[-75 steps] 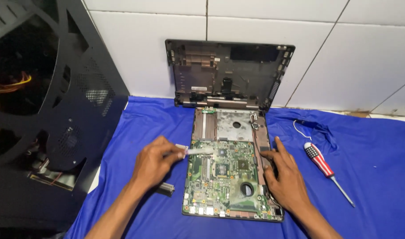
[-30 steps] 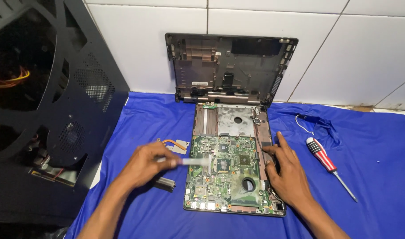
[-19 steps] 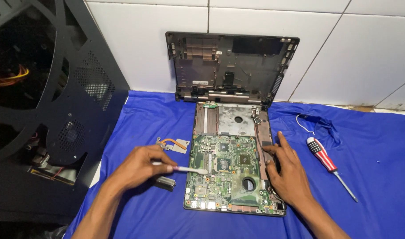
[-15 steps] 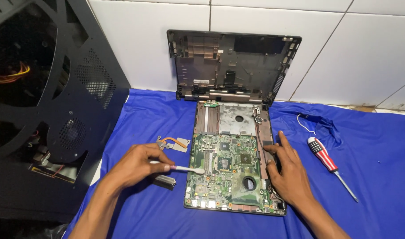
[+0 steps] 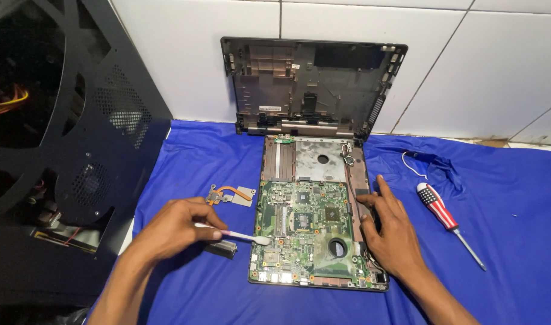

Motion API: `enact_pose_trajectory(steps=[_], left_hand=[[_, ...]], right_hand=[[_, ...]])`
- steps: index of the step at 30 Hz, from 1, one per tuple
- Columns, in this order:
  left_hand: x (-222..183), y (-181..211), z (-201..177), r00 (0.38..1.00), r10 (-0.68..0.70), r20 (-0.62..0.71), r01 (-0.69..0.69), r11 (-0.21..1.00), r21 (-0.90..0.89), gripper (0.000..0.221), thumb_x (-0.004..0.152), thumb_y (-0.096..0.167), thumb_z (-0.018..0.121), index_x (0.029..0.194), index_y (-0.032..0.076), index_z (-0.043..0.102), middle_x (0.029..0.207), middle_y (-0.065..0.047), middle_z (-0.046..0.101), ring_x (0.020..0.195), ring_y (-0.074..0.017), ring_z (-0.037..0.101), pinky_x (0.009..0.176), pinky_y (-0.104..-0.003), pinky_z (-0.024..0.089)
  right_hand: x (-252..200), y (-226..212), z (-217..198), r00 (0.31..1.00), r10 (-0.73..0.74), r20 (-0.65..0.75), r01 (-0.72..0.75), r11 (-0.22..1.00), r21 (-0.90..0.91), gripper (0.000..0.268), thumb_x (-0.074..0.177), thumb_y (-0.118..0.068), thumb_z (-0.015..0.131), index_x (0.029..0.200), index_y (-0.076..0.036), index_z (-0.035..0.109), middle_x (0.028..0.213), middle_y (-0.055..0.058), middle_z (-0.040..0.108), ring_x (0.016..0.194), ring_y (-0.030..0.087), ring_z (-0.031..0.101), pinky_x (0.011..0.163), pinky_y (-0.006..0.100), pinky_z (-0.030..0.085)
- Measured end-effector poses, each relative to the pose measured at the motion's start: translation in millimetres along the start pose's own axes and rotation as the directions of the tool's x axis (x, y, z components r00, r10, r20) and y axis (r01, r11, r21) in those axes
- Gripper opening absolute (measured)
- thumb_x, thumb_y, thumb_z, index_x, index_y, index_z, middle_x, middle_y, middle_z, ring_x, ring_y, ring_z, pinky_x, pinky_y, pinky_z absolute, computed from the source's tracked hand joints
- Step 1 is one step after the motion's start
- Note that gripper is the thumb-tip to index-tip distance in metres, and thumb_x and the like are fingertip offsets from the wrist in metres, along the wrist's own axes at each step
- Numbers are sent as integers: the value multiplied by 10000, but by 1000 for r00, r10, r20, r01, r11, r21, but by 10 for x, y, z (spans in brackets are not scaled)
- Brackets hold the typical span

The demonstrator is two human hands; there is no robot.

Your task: Cleaning a laptop motherboard using a small brush to remove dust and debris.

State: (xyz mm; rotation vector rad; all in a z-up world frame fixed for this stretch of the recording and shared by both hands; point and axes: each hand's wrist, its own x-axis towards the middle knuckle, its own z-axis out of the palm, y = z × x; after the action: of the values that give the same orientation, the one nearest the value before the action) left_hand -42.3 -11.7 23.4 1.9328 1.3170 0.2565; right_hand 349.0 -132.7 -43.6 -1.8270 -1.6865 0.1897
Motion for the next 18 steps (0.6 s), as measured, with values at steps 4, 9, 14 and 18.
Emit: enact_pose_trajectory(steps=[4, 9, 14, 18], left_hand=[[24, 128, 173, 980, 198, -13, -198, 980, 8, 85, 748, 230, 887, 824, 197, 870, 858, 43, 820, 849, -117, 732, 797, -267, 506], [-110, 320, 6, 998, 22, 66, -31, 988, 152, 108, 816, 309, 828, 896, 256, 878, 870, 100, 816, 871, -99, 711, 771, -296, 470], [-93, 294, 67, 991, 51, 120, -57, 998, 40, 65, 801, 231, 841, 846, 211, 883, 824, 58, 814, 791, -92, 732, 782, -246, 508], [-113, 272, -21, 992, 31, 125, -43, 995, 94, 89, 805, 274, 844, 876, 231, 877, 871, 70, 829, 825, -93, 744, 773, -259, 499]], right_hand=[[0, 17, 19, 1000, -6, 3, 6, 1000, -15, 380, 894, -121, 551, 1259, -191, 629, 1710, 112, 285, 1495, 363, 380, 1173, 616, 271], [-8, 21, 12, 999, -29, -23, 28, 1000, -6, 375, 873, -114, 552, 1234, -168, 639, 1691, 144, 331, 1500, 350, 393, 1151, 579, 305], [2, 70, 54, 997, -56, -52, 56, 998, 3, 384, 857, -93, 556, 1224, -159, 650, 1676, 170, 359, 1491, 321, 418, 1122, 510, 327], [-6, 28, 28, 999, -11, -33, 11, 1000, 1, 363, 870, -122, 566, 1218, -170, 660, 1684, 147, 350, 1512, 315, 390, 1143, 527, 314]])
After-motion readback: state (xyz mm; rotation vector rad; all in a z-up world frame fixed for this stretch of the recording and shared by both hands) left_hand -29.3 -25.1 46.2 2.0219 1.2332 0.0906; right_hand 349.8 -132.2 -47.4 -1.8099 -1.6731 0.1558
